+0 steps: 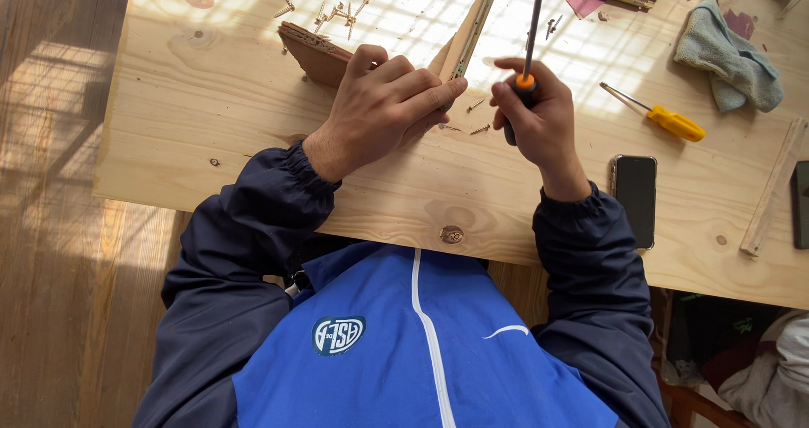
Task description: The person uses a screwdriver to drive screws into the corners of small wooden boxes, then sands the surfaces and edges with sandpaper. The person handles multiple boxes one at a time, turning them over to sand different sides.
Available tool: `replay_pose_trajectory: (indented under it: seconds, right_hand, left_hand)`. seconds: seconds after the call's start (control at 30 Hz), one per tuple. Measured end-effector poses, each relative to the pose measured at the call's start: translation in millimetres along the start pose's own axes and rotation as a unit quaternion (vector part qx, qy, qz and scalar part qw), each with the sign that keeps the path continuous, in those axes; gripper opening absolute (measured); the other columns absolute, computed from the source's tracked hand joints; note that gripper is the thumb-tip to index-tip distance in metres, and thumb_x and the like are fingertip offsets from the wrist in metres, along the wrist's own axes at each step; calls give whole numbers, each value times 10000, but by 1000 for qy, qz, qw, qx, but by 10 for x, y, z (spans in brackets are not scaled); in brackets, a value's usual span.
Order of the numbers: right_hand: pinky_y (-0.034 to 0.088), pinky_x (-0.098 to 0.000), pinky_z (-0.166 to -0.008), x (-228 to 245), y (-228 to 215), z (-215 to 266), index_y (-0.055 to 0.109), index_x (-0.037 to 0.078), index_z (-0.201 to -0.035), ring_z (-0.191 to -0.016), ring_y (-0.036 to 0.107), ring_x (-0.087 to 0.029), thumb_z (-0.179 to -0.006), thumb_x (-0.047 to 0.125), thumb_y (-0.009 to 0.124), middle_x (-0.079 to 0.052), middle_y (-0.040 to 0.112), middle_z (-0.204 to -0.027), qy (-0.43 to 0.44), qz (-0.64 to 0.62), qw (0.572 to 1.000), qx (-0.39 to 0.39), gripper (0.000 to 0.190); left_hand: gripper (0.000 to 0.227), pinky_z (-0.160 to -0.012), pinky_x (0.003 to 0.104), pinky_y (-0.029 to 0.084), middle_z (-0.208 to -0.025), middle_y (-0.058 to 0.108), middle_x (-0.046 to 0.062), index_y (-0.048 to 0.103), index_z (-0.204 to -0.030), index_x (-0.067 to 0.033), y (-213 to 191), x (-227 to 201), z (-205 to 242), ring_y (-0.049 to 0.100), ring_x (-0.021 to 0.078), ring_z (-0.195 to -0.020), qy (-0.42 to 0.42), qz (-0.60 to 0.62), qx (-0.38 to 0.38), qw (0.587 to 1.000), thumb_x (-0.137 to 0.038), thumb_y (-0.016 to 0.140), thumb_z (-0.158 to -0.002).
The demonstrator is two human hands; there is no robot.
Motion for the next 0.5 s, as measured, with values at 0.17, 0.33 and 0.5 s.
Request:
replay_pose_trajectory:
  seconds: [0.17, 0.33, 0.5]
  right_hand:
    - [520, -242, -603, 557, 298, -239, 549, 32, -1410, -629, 633, -157, -997, -64, 524, -48, 592, -720, -120, 12, 988, 96, 425]
    - [434, -234, -430, 435, 414, -397, 623, 66, -1168, -518, 557, -121, -1012, 127, 523, -74, 581, -637, -3, 17, 982, 188, 194]
    - [420, -234, -484, 344, 264, -319, 562, 105, -1010, -528, 562, -125, -1046, 162, 563, -44, 536, -632, 13, 53, 990, 128, 67]
  left_hand:
    - [289, -850, 343, 330, -966, 663, -127, 672, -1362, -250, -32, -17, -23, 578, 140, -807, -1, -27, 11, 1000, -396, 677, -1112]
    - [369, -848, 369, 362, -964, 671, -95, 586, -1459, -182, -32, -38, 35, 580, 162, -833, 3, -34, 59, 998, -158, 668, -1100]
    - [359, -727, 363, 427, -949, 755, -4, 672, -1268, -132, -492, 390, -40, 617, 191, -760, -34, 16, -13, 999, -335, 836, -1022]
Point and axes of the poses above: each hand's wrist, its own z-axis away from the middle knuckle, its own y-axis out of the palm, x = y × z, the point moved 7 cm from there along -z, towards the middle knuckle
